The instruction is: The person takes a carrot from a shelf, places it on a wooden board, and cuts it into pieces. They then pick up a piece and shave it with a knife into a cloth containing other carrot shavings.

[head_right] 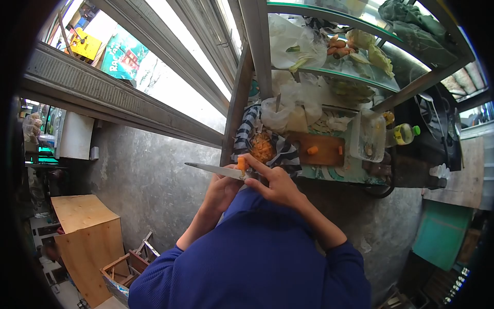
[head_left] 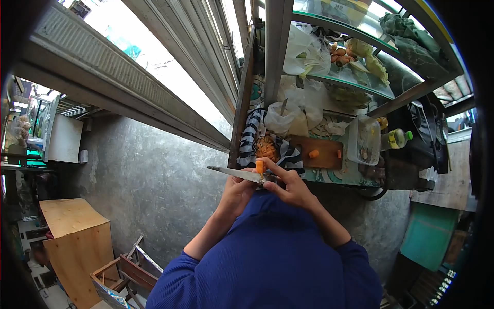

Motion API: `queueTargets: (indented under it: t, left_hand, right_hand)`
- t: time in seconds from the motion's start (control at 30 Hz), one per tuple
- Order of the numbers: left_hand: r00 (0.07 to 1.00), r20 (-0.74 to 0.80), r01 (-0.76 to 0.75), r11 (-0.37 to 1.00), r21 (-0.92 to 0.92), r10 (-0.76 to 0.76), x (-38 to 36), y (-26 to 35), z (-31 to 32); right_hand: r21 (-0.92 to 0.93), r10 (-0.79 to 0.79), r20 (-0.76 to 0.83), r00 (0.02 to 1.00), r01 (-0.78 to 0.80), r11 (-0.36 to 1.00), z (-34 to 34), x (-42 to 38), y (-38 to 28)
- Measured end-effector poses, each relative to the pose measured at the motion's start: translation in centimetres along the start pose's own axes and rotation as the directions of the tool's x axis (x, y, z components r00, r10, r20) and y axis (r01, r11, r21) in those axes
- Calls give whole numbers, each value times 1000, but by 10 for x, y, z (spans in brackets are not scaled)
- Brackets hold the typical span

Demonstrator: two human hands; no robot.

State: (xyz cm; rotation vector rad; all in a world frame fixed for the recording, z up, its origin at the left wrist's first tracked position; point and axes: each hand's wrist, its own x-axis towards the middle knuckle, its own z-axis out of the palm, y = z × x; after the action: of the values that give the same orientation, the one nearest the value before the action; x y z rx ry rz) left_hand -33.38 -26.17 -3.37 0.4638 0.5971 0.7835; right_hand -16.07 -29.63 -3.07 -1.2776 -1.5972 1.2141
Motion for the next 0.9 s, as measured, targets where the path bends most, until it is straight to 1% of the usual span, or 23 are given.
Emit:
queueTargets:
  t: [0.07,0.1,0.17,0.2,0.3,0.33,0.37,0.4,0.47,0.5,0.53,0.57,0.6,0.67,0.7,0.73,0.77,0.8,0.9]
  left_hand:
    - [1000,-8,-1,1000,-5,1,0,1,3]
    - [1000,-18,-2,1000,-10,2,0,1,4]
    - [1000,11,23,1000,-5,-22,1,0,5]
    - [998,39,46,999,-1,-46,1,-1,6]
    - [999,-6,51,997,51,-51,2,1,10]
    - [999,-7,52,997,49,-51,1,1,12]
    - [1000,-25,10,993,117,-7,0,3,15]
    - [998,-41,-28,982,185,37,0,4,16]
    - [997,-52,-42,981,189,53,1,2,9]
    - [995,-64,-57,979,195,71,0,1,6]
    - [995,-65,-57,979,196,71,-1,2,6]
    - [996,-53,-60,973,225,74,-2,2,7]
    - [996,-41,-64,965,253,76,-2,2,7]
    - [995,-53,-68,960,272,86,-2,1,7]
    - [993,-64,-73,954,291,96,-2,1,7]
    - [993,-63,-74,954,292,96,0,0,8]
    - [990,-63,-91,923,374,123,1,0,9]
    - [987,-63,-104,886,452,148,1,-1,9]
    - [988,-81,-78,883,464,130,2,0,6]
  right_hand:
    - [11,-35,-75,997,36,999,3,1,-1]
    - [11,-36,-76,997,37,999,1,1,-6]
    - [97,162,-12,987,-160,982,-5,2,-19]
    - [98,163,-12,987,-161,982,-5,3,-18]
    - [115,127,-41,991,-122,986,-9,6,-14]
    - [136,73,-31,997,-68,988,-10,6,-12]
    - [158,16,-21,1000,-13,987,-10,7,-11]
    - [158,15,-20,1000,-12,987,-10,7,-12]
    - [105,61,11,998,-61,993,-10,5,-13]
    - [106,61,11,998,-62,992,-10,6,-14]
    - [98,92,45,995,-96,991,-11,7,-15]
    - [88,124,79,989,-131,988,-12,8,-16]
    - [89,124,81,989,-131,987,-10,9,-15]
    - [46,12,-24,1000,-11,999,-4,10,-12]
    - [46,13,-23,1000,-12,999,-3,10,-10]
    - [39,91,-19,996,-90,995,-3,11,-8]
    - [33,168,-16,986,-168,985,-3,11,-7]
    - [34,170,-16,985,-169,985,-3,11,-7]
    - [42,185,-20,983,-184,982,-3,13,-6]
